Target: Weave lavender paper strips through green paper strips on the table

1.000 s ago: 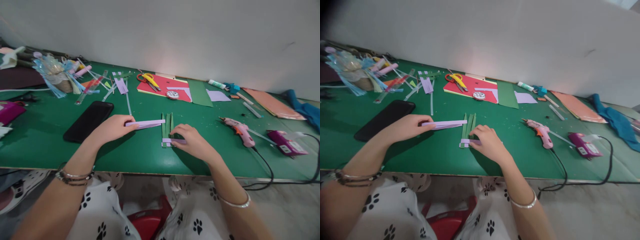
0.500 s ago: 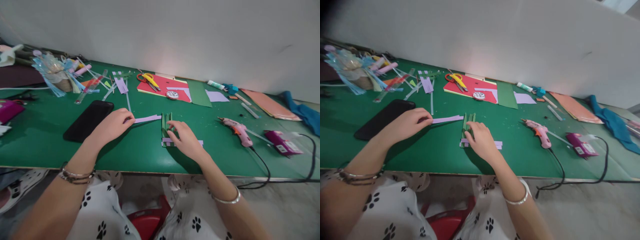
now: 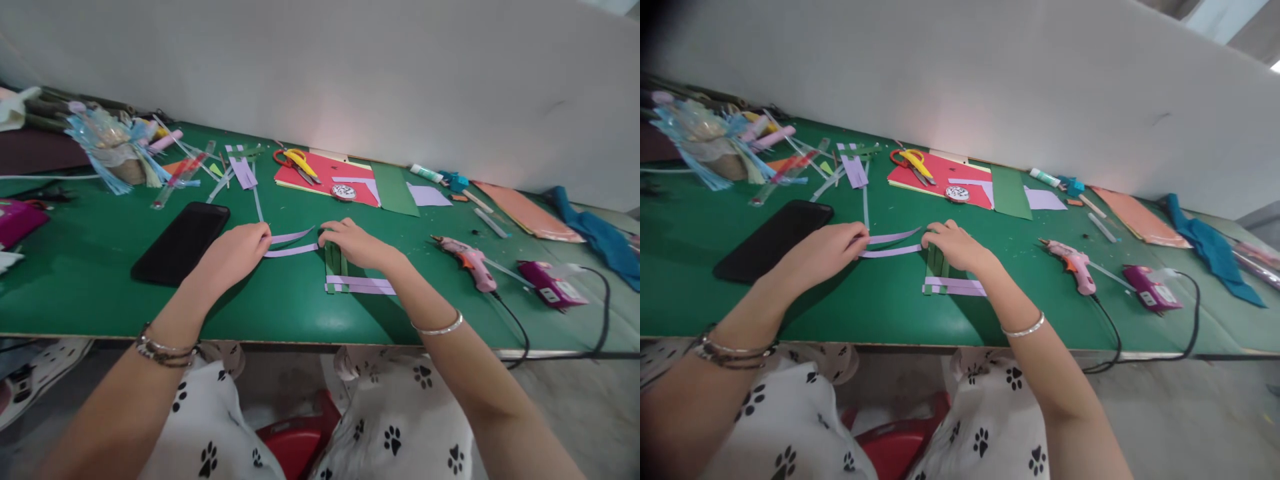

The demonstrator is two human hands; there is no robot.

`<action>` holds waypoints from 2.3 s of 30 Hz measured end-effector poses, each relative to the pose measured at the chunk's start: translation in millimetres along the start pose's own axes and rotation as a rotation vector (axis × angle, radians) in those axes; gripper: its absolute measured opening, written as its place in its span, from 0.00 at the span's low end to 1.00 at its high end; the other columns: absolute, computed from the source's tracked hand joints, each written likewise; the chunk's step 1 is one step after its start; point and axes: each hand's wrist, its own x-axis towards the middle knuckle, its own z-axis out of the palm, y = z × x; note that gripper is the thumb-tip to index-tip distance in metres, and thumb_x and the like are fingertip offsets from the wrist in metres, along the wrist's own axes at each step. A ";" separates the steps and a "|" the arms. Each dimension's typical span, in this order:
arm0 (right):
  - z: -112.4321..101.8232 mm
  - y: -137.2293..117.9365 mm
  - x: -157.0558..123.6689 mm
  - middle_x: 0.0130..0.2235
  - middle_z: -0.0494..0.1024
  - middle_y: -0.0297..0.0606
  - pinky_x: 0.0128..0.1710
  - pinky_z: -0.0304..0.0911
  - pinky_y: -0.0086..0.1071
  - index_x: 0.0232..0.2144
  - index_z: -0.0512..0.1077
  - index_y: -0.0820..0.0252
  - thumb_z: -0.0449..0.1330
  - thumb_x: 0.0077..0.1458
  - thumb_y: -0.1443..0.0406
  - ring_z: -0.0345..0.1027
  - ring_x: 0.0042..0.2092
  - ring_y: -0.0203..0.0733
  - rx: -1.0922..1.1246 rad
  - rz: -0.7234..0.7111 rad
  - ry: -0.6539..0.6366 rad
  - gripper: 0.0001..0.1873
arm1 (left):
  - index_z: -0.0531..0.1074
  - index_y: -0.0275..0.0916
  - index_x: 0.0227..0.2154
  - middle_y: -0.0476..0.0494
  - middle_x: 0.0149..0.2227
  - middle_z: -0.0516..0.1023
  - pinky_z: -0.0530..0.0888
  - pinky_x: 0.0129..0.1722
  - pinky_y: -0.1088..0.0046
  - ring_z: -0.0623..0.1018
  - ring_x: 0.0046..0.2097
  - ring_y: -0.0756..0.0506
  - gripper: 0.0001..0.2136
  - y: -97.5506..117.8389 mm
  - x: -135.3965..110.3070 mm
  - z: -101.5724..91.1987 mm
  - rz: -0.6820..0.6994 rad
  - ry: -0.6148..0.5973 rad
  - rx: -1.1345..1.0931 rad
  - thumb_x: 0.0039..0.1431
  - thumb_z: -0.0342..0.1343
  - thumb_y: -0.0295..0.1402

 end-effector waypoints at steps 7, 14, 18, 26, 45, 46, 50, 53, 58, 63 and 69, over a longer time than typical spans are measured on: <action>-8.8 -4.4 -0.4 0.44 0.69 0.43 0.34 0.50 0.30 0.33 0.67 0.62 0.49 0.43 0.81 0.54 0.39 0.41 -0.105 -0.052 -0.057 0.17 | 0.64 0.39 0.26 0.43 0.29 0.73 0.60 0.24 0.73 0.71 0.30 0.45 0.09 1.5 -0.9 -0.7 -0.018 -0.021 0.016 0.57 0.41 0.32; -27.0 -6.6 5.3 0.33 0.71 0.41 0.31 0.48 0.30 0.31 0.70 0.64 0.54 0.50 0.75 0.59 0.37 0.40 -0.205 -0.094 -0.094 0.07 | 0.63 0.39 0.26 0.44 0.30 0.73 0.61 0.27 0.73 0.71 0.31 0.45 0.10 2.1 0.8 0.5 0.011 -0.060 -0.050 0.57 0.40 0.34; -34.9 -11.0 8.8 0.32 0.71 0.41 0.29 0.47 0.31 0.27 0.71 0.64 0.51 0.53 0.74 0.59 0.36 0.39 -0.297 -0.166 -0.135 0.09 | 0.64 0.40 0.26 0.45 0.29 0.73 0.60 0.27 0.73 0.70 0.31 0.46 0.11 4.4 2.7 4.3 0.018 -0.098 -0.071 0.56 0.39 0.36; -41.3 -20.9 7.1 0.32 0.72 0.42 0.28 0.46 0.31 0.30 0.71 0.65 0.51 0.54 0.75 0.61 0.37 0.40 -0.432 -0.213 -0.136 0.10 | 0.65 0.40 0.27 0.47 0.31 0.74 0.60 0.28 0.73 0.71 0.32 0.46 0.12 14.4 2.8 9.9 0.039 -0.126 -0.191 0.56 0.40 0.38; -45.1 -25.1 9.8 0.30 0.74 0.39 0.23 0.43 0.30 0.25 0.72 0.61 0.52 0.51 0.74 0.64 0.29 0.36 -0.360 -0.104 -0.229 0.10 | 0.68 0.39 0.27 0.47 0.29 0.75 0.62 0.27 0.74 0.71 0.30 0.47 0.13 8.6 3.6 8.0 0.050 -0.083 -0.221 0.54 0.41 0.40; -45.4 -24.7 9.9 0.30 0.75 0.39 0.23 0.43 0.30 0.25 0.72 0.61 0.52 0.51 0.73 0.64 0.29 0.36 -0.364 -0.113 -0.226 0.10 | 0.68 0.39 0.27 0.47 0.29 0.75 0.62 0.27 0.74 0.71 0.29 0.47 0.13 6.6 3.0 5.9 0.038 -0.067 -0.217 0.54 0.41 0.40; -45.5 -22.8 9.2 0.33 0.74 0.39 0.23 0.43 0.30 0.28 0.73 0.61 0.50 0.53 0.73 0.64 0.30 0.36 -0.334 -0.147 -0.204 0.11 | 0.67 0.40 0.26 0.47 0.26 0.75 0.61 0.25 0.74 0.71 0.27 0.48 0.11 0.8 0.5 -1.9 -0.020 0.004 -0.173 0.54 0.42 0.38; -44.1 -20.4 7.7 0.35 0.73 0.38 0.23 0.43 0.29 0.31 0.73 0.60 0.50 0.54 0.72 0.62 0.30 0.34 -0.267 -0.142 -0.197 0.12 | 0.66 0.40 0.26 0.48 0.25 0.75 0.60 0.24 0.74 0.71 0.27 0.47 0.10 0.5 -0.4 -2.9 -0.036 0.031 -0.148 0.54 0.42 0.38; -40.7 -15.5 3.7 0.39 0.71 0.39 0.22 0.42 0.29 0.31 0.75 0.59 0.50 0.54 0.72 0.61 0.29 0.32 -0.279 -0.125 -0.169 0.13 | 0.65 0.40 0.28 0.50 0.24 0.75 0.64 0.26 0.75 0.73 0.27 0.47 0.10 3.7 -0.6 0.6 -0.001 -0.022 -0.268 0.56 0.42 0.39; -39.3 -14.3 0.2 0.41 0.71 0.39 0.23 0.42 0.29 0.36 0.74 0.59 0.50 0.55 0.72 0.62 0.30 0.33 -0.327 -0.136 -0.155 0.14 | 0.64 0.40 0.28 0.49 0.28 0.76 0.65 0.29 0.76 0.75 0.30 0.48 0.09 2.2 0.3 0.9 0.007 -0.046 -0.315 0.57 0.42 0.38; -39.7 -15.2 -2.2 0.36 0.71 0.39 0.25 0.44 0.30 0.35 0.72 0.61 0.47 0.58 0.69 0.63 0.32 0.35 -0.303 -0.121 -0.119 0.13 | 0.63 0.40 0.28 0.49 0.26 0.74 0.66 0.30 0.75 0.74 0.30 0.48 0.10 3.5 2.9 6.0 0.096 -0.096 -0.352 0.57 0.41 0.37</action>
